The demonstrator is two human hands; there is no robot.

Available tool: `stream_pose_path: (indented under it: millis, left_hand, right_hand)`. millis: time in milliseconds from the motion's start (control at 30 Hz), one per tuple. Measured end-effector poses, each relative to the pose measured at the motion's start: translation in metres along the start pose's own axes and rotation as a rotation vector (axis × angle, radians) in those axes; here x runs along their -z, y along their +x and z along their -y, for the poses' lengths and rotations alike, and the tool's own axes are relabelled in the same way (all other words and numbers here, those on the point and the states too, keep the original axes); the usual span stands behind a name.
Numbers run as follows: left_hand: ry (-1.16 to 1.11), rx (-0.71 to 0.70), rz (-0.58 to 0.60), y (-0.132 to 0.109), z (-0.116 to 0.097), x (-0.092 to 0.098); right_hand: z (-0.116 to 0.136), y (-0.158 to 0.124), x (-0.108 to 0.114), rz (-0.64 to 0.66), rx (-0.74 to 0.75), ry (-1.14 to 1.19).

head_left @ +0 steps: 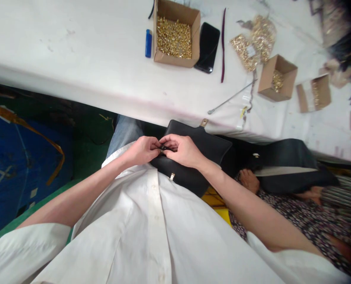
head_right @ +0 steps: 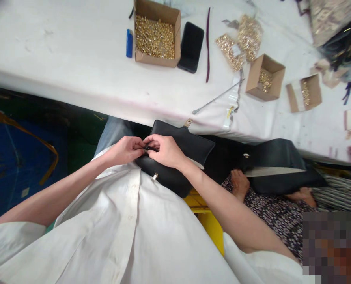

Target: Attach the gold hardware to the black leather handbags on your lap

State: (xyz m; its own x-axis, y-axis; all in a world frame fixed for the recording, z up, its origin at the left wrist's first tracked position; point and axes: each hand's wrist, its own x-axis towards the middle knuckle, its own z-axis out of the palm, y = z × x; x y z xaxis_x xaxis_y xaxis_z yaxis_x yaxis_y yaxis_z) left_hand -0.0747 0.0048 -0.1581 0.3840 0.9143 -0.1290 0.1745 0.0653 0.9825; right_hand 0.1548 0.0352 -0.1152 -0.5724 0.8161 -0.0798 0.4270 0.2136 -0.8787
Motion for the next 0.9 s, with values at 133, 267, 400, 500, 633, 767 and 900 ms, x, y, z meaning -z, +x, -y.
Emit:
stream_pose_path:
  millis: [133, 267, 400, 500, 633, 767, 900]
  left_hand:
    - [-0.043, -0.002, 0.016, 0.001, -0.002, 0.001]
    - [-0.052, 0.005, 0.019, 0.004, 0.0, 0.002]
    - [0.003, 0.005, -0.009, 0.007, 0.003, 0.006]
    - [-0.002, 0.036, -0.025, 0.009, 0.003, 0.008]
    - [0.0, 0.071, -0.03, 0.009, 0.003, 0.009]
    - [-0.16, 0.07, 0.069, 0.005, 0.002, 0.009]
    - [-0.155, 0.037, 0.093, 0.002, -0.002, 0.008]
  right_hand:
    - [-0.002, 0.001, 0.0, -0.002, -0.002, -0.018]
    - [0.0, 0.0, -0.002, -0.023, -0.003, -0.048]
    - [0.005, -0.001, -0.003, -0.032, 0.028, -0.098]
    - [0.008, 0.0, -0.006, -0.039, 0.053, -0.134]
    - [0.005, 0.004, -0.009, -0.072, 0.025, -0.179]
    - [-0.002, 0.01, -0.009, -0.1, 0.007, -0.209]
    - [-0.007, 0.014, -0.007, -0.098, 0.039, -0.194]
